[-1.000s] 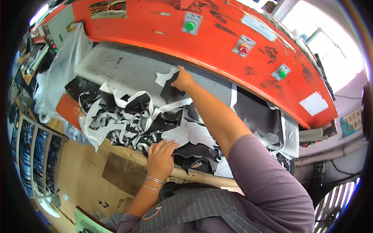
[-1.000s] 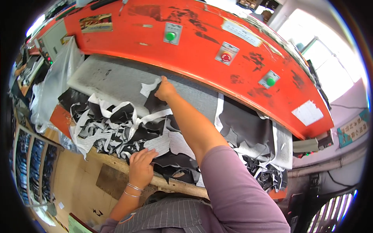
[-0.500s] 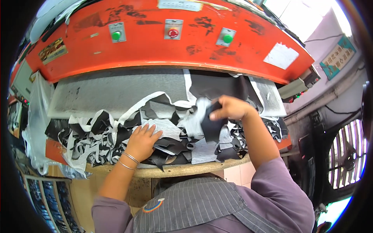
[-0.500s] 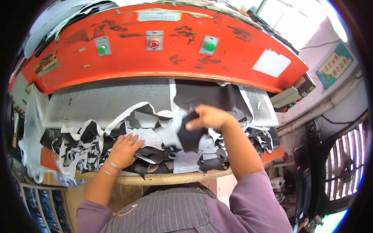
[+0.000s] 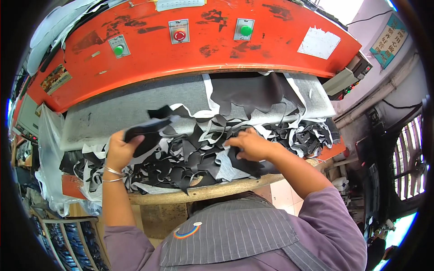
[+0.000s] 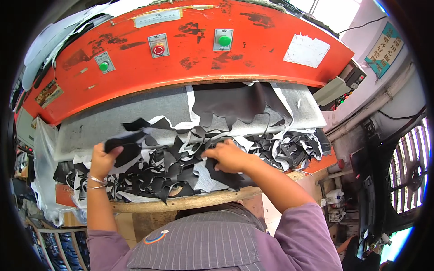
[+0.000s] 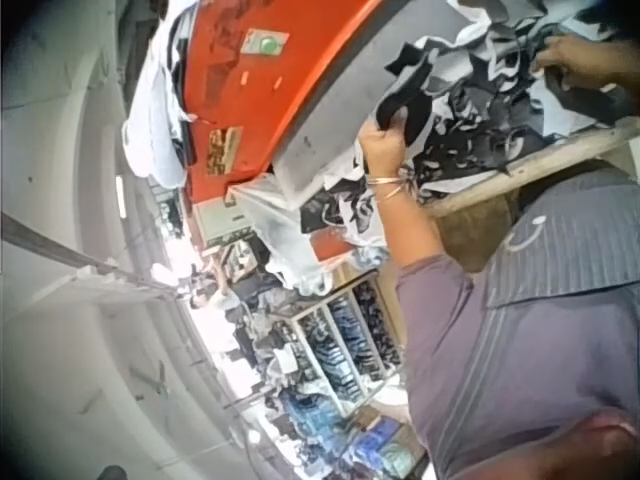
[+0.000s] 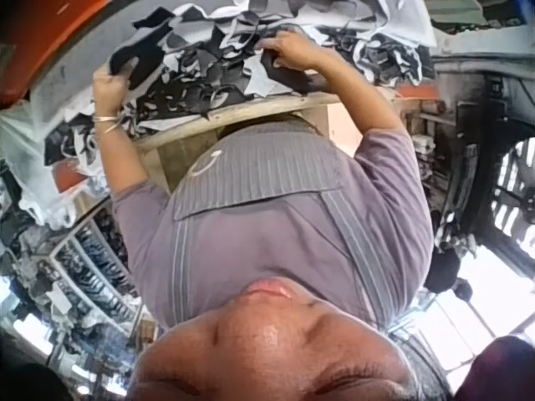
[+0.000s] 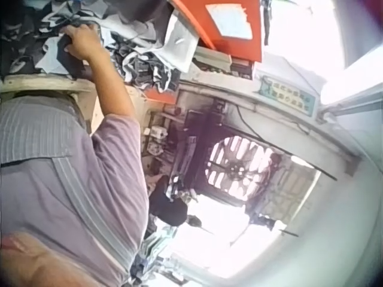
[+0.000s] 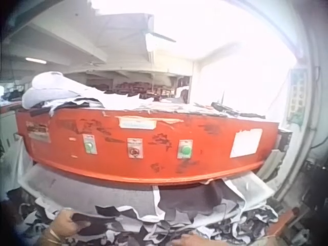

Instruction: Using an industrial die-cutting machine to cut patterns from material for shoe production.

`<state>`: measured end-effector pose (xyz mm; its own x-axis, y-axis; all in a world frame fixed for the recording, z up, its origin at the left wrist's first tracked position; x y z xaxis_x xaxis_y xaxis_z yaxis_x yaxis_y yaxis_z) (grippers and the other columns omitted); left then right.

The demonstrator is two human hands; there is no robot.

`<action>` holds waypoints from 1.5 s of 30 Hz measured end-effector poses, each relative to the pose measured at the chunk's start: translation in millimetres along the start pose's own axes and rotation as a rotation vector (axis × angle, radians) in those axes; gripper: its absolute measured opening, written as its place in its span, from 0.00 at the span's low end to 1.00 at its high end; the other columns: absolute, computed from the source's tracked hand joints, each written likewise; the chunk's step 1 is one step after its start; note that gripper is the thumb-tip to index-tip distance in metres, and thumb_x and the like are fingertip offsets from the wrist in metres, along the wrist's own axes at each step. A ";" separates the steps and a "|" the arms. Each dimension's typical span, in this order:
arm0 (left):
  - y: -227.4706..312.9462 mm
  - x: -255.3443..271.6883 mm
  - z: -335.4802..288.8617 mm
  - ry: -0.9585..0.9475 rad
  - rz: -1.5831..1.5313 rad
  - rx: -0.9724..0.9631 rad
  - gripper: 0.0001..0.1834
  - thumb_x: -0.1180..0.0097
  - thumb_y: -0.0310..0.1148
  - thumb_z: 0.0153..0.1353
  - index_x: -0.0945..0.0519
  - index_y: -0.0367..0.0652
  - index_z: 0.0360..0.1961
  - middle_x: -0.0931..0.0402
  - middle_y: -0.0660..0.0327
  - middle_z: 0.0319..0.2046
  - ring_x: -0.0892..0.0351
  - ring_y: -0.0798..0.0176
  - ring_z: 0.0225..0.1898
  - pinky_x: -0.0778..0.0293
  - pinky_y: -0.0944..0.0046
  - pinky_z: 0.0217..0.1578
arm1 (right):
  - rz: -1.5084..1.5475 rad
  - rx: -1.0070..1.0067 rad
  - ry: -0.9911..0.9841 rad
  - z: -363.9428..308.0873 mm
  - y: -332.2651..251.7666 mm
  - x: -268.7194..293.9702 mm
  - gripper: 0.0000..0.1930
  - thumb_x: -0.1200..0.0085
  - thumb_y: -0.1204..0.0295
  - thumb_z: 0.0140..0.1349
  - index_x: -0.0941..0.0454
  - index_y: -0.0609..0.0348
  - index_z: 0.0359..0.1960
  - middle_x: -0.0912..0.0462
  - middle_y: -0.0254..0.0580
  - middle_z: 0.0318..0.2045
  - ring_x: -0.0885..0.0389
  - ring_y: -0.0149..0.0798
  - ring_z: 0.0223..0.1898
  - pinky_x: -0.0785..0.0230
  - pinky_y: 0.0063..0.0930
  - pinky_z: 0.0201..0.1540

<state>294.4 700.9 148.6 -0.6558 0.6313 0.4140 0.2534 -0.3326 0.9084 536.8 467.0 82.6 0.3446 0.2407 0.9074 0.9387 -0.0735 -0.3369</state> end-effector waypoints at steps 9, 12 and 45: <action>-29.6 -43.0 -56.8 0.204 -0.861 0.004 0.27 0.39 0.29 0.58 0.30 0.37 0.59 0.24 0.59 0.51 0.25 0.60 0.51 0.31 0.59 0.57 | 0.874 -0.099 0.578 -43.6 80.5 82.5 0.11 0.43 0.76 0.62 0.25 0.63 0.46 0.20 0.34 0.38 0.22 0.25 0.38 0.27 0.24 0.43; -35.0 -105.8 -64.4 0.117 -1.050 0.088 0.24 0.41 0.29 0.60 0.29 0.39 0.58 0.23 0.59 0.49 0.24 0.59 0.50 0.30 0.58 0.56 | 0.968 0.000 0.602 -46.4 54.9 79.6 0.12 0.45 0.74 0.63 0.27 0.64 0.47 0.20 0.38 0.38 0.23 0.26 0.41 0.27 0.26 0.45; 7.4 -241.3 -125.8 0.187 -1.388 0.177 0.19 0.48 0.29 0.67 0.32 0.39 0.58 0.25 0.55 0.52 0.26 0.54 0.54 0.31 0.49 0.59 | 0.893 0.196 0.128 -38.1 18.7 49.4 0.18 0.39 0.74 0.59 0.26 0.55 0.51 0.19 0.35 0.33 0.24 0.27 0.29 0.30 0.23 0.30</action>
<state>365.0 458.0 48.1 -0.5218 0.2624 -0.8117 -0.5917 0.5742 0.5659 571.9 440.7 130.7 0.9497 0.0635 0.3067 0.3081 -0.0119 -0.9513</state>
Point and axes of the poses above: each hand's wrist, its own z-axis towards the middle knuckle, its own x-axis out of the back of the hand, y = z × x, the point moved 8 cm from there along z, towards the middle knuckle
